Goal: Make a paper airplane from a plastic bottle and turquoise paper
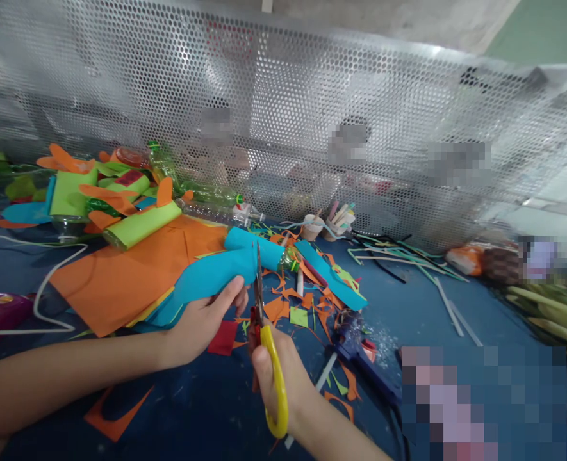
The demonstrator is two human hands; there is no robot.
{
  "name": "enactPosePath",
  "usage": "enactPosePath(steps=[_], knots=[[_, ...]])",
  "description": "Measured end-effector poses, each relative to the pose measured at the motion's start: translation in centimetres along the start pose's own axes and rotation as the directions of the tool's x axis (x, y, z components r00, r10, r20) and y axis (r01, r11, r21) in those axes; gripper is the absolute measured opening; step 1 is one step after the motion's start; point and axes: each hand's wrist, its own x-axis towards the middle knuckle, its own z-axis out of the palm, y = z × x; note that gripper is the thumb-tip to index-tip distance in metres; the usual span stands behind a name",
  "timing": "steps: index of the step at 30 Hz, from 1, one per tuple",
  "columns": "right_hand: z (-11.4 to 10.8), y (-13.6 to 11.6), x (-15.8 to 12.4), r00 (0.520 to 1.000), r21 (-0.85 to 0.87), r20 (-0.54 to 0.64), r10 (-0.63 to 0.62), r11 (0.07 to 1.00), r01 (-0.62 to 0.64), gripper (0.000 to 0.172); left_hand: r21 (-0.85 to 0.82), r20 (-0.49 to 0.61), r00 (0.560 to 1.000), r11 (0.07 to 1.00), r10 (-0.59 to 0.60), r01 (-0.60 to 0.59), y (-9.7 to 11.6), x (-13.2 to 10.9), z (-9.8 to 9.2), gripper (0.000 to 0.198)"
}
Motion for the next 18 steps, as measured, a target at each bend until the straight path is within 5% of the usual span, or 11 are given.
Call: enactPosePath(steps=[18], knots=[[-0.67, 0.87, 0.24, 0.996, 0.088, 0.072, 0.056, 0.994, -0.062, 0.056, 0.024, -0.045, 0.997, 0.997, -0.068, 0.069, -0.04, 0.8, -0.48, 0.042]])
